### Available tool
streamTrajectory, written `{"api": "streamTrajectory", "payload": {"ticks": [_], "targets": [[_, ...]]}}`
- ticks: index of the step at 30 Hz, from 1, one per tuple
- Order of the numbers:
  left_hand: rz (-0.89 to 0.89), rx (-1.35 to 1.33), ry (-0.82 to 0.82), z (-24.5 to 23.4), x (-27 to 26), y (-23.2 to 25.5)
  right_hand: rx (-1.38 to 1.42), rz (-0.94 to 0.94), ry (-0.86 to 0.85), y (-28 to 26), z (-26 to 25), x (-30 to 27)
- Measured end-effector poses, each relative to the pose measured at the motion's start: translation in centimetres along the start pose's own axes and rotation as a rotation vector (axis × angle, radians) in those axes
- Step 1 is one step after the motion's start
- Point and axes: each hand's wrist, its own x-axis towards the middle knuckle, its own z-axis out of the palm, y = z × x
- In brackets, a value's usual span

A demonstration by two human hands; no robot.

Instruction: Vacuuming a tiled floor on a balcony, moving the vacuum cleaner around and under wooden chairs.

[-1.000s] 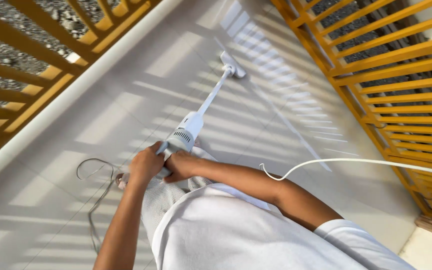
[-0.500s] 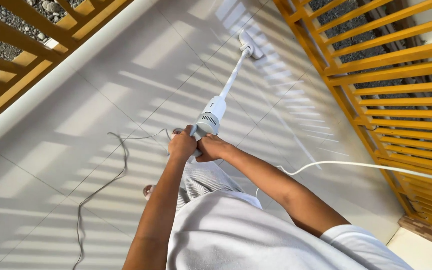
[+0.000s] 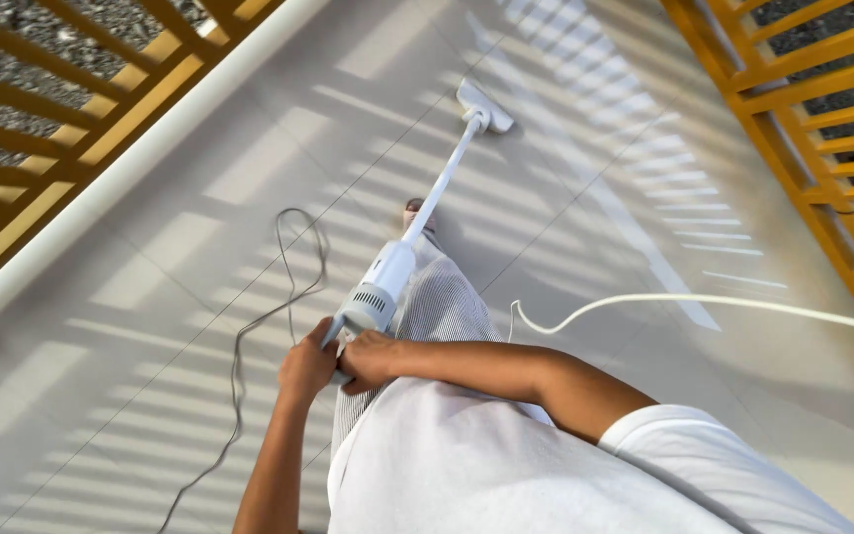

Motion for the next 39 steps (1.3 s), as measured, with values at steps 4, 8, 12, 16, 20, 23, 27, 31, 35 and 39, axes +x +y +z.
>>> {"api": "streamTrajectory", "payload": {"ticks": [4,8,12,16,20,23,27,31,35,39], "targets": [[-0.074,-0.010,0.028,-0.2,-8.5,-9.0,0.096,-0.145,-0.116,-10.4,4.1,2.4],[-0.185,-0.022,-0.012,-1.5,-15.9,-15.2,0.043,-0.183,-0.261,-19.9,6.9,3.9],[-0.305,0.028,-0.074,-3.1,-20.8,-18.7,0.170,-0.211,-0.316,-27.4,5.0,2.5],[-0.324,0.099,-0.075,-4.8,-23.2,-18.7,0.258,-0.136,-0.321,-30.1,3.5,1.1],[-0.228,0.028,-0.020,-4.8,-21.6,-16.7,0.264,-0.083,-0.177,-27.8,3.2,0.3],[-0.134,0.000,-0.021,-4.0,-19.2,-13.3,0.245,-0.020,-0.108,-24.1,2.7,-1.2],[-0.021,-0.007,-0.126,-2.8,-16.1,-6.0,0.213,0.073,-0.010,-17.6,2.1,-4.6],[0.103,0.102,0.012,2.7,-7.9,-0.1,0.175,0.013,0.133,-8.1,2.3,-8.5],[0.177,0.105,0.025,7.7,-2.2,9.0,0.102,0.099,0.194,1.0,1.1,-14.5],[0.208,0.091,-0.023,10.5,-1.9,20.8,0.073,0.163,0.225,9.5,-1.2,-21.7]]}}
